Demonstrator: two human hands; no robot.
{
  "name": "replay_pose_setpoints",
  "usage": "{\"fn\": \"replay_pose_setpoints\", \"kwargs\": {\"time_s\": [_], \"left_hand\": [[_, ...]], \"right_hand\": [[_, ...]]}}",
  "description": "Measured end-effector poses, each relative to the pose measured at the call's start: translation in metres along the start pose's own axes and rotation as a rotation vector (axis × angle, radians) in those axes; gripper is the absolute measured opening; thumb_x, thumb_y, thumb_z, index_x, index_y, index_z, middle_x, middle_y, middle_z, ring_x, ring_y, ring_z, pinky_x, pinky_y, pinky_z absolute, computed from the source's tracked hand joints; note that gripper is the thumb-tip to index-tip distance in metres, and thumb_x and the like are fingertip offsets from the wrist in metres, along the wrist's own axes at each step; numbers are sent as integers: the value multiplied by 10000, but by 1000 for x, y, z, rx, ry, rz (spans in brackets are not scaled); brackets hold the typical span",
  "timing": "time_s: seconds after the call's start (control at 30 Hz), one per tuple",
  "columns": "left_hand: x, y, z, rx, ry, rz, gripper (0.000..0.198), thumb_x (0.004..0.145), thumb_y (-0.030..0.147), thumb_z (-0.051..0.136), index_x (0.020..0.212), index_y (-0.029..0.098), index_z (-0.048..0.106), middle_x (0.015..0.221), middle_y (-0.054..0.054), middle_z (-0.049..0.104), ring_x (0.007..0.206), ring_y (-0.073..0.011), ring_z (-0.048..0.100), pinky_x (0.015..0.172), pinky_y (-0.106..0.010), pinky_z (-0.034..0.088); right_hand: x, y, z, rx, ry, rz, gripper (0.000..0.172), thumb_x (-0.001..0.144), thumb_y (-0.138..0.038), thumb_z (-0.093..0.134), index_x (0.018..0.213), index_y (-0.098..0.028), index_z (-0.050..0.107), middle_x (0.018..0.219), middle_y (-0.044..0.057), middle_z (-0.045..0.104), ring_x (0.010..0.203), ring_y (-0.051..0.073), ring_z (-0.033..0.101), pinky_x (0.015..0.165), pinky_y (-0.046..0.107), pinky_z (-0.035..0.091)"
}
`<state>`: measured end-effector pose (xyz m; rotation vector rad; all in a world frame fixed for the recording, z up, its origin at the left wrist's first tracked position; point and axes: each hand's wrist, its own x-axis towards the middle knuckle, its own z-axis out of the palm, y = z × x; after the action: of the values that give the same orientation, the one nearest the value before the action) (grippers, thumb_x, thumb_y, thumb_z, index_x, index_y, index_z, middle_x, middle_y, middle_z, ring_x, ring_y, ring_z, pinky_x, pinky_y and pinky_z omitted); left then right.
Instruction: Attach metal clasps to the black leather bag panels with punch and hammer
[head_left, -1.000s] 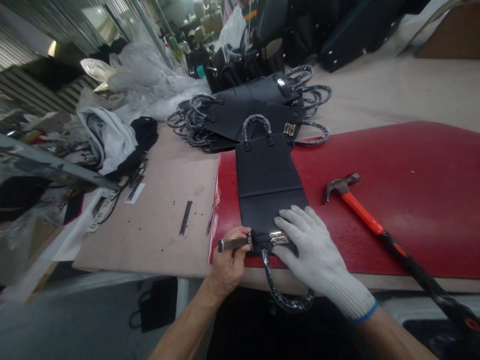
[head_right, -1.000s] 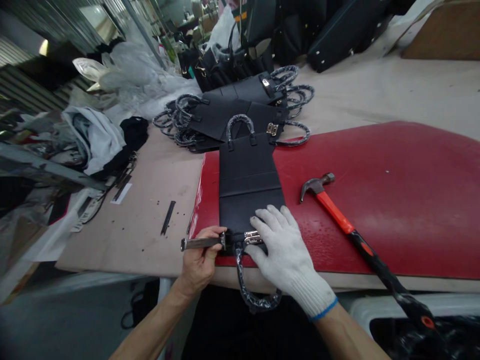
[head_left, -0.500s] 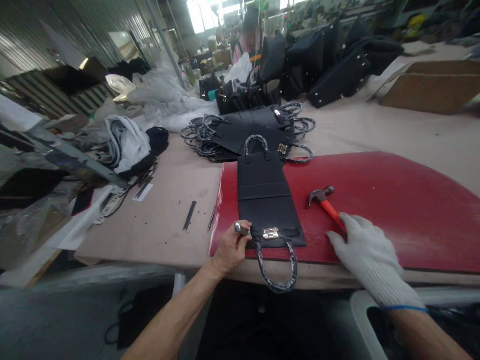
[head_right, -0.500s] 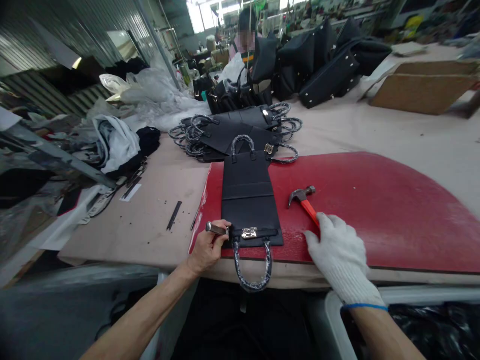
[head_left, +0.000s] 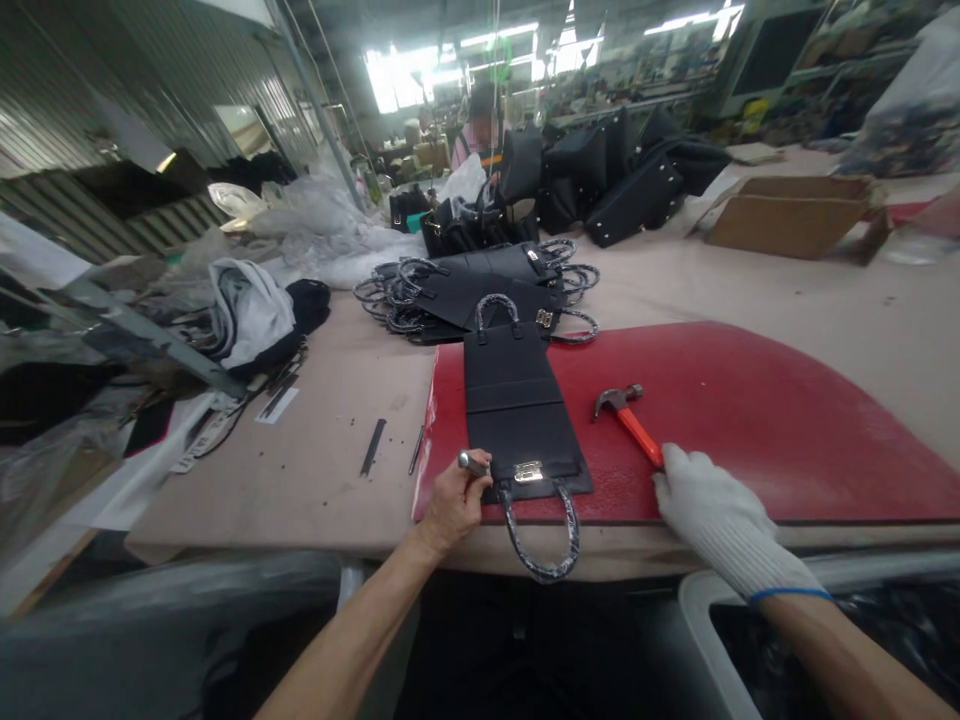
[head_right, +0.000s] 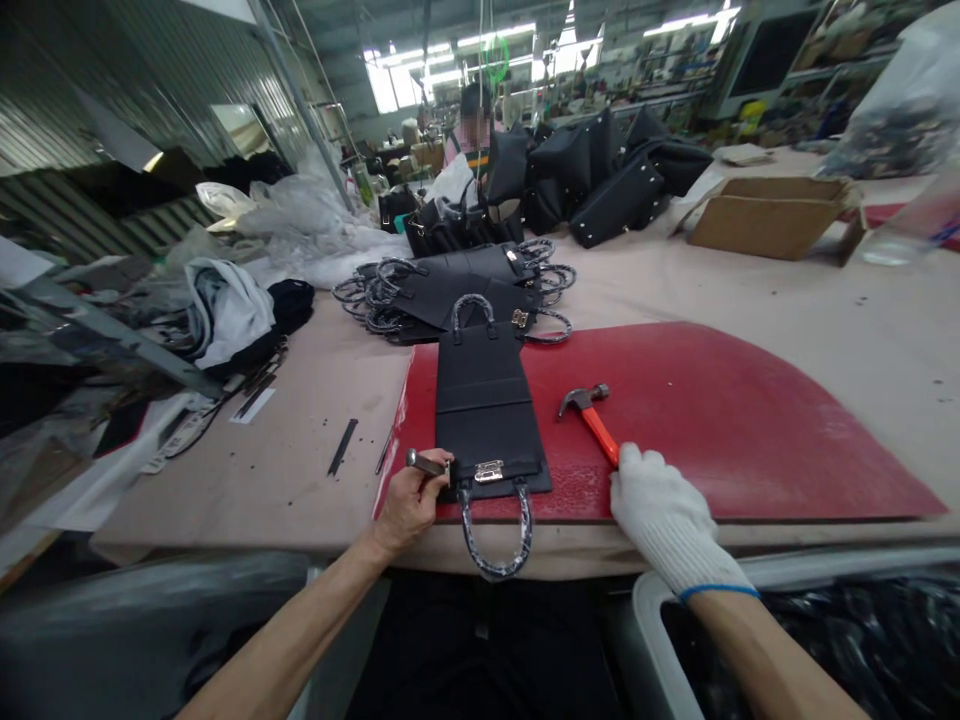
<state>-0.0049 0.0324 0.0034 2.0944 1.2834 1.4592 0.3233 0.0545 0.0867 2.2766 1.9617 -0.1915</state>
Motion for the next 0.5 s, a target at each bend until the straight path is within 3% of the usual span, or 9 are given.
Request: {"fn": "replay_pose_setpoints", "kwargs": {"time_s": [0.17,0.37,0.5], "left_hand": [[0,-1,0,-11,-15,-6,180,940,153,552,1103,193,618,1088,-97,743,1018,-208,743,887,-350,621],[-3,-4,2,-19,7,9,185,940,161,552,1109,190,621,1092,-108,743,1030,-221,745,904,-371,623],[-2,-5,2,-22,-7,-25,190,931,157,549,1101,196,626,1080,-100,745,1031,-216,743,905,-370,623]], "right_hand": [[12,2,-2,121,-25,66,466,967,-225,320,1362,-74,516,1040,243,699,883,372,736,716,450,533],[21,11,-3,299,-3,88,456,943,-258,391,1306,-42,561,944,245,713,843,347,717,725,427,502],[17,10,-3,496,17,65,391,940,-297,397,1189,-82,608,803,144,670,759,270,670,658,364,502]]}}
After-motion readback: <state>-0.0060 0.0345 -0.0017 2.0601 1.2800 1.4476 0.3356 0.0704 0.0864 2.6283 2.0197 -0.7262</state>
